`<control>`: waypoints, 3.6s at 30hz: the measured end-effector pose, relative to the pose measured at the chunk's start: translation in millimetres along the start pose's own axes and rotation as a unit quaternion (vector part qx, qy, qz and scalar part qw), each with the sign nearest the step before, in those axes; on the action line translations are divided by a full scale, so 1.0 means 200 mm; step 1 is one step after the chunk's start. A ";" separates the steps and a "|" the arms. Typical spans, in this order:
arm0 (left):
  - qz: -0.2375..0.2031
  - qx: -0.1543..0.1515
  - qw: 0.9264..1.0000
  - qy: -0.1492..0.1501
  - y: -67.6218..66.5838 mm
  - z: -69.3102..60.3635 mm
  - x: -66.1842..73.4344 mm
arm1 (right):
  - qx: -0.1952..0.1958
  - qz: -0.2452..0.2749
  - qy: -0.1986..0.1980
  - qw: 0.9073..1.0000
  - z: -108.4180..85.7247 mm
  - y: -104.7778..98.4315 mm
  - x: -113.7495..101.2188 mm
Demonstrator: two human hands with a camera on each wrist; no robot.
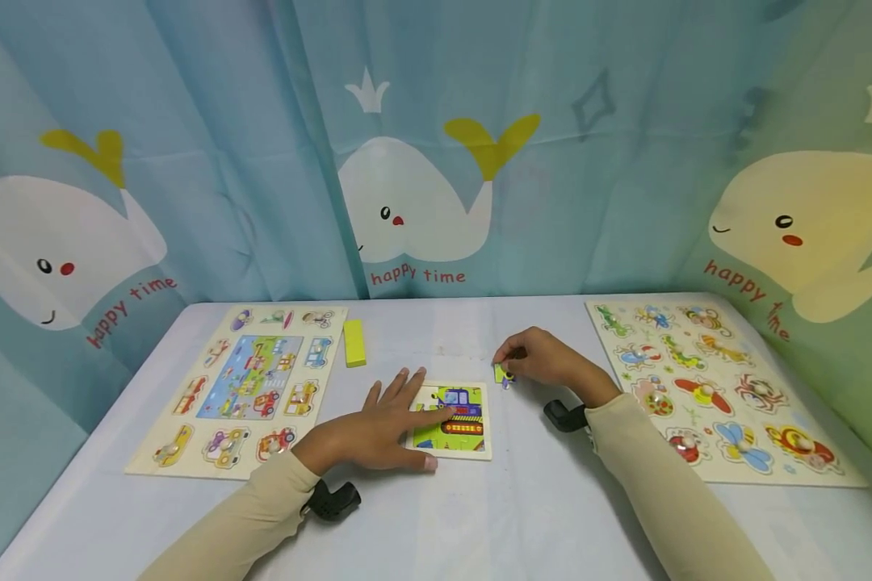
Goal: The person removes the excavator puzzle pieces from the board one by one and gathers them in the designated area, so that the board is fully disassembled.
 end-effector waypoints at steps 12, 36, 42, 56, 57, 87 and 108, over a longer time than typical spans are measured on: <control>0.067 -0.066 0.995 -0.020 0.01 0.03 0.01 | 0.004 -0.013 0.006 1.000 0.00 0.00 0.01; 0.053 -0.053 0.997 -0.008 0.02 0.01 0.01 | 0.052 -0.020 -0.072 0.996 -0.01 0.05 -0.16; 0.045 -0.053 0.998 -0.003 0.03 0.01 0.00 | 0.027 -0.003 -0.088 0.996 0.00 0.11 -0.21; 0.033 -0.054 0.998 0.005 0.03 0.01 -0.01 | -0.041 -0.004 -0.123 0.992 -0.01 0.22 -0.30; 0.032 -0.053 0.998 0.005 0.03 0.01 -0.01 | -0.046 -0.007 -0.126 0.991 -0.01 0.23 -0.31; 0.042 -0.054 0.998 -0.005 0.02 0.01 0.01 | -0.066 -0.088 -0.207 0.972 -0.02 0.29 -0.35; 0.047 -0.050 0.998 -0.003 0.02 0.01 0.02 | -0.081 0.021 -0.146 0.986 -0.02 0.25 -0.31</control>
Point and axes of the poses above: each hand's wrist, its own z-axis towards the middle knuckle, its own y-axis out of the palm, x = y × z, the point moved 3 cm from there along z, towards the middle knuckle, and after that the axes turned 3 degrees about x, right-handed, at the moved point
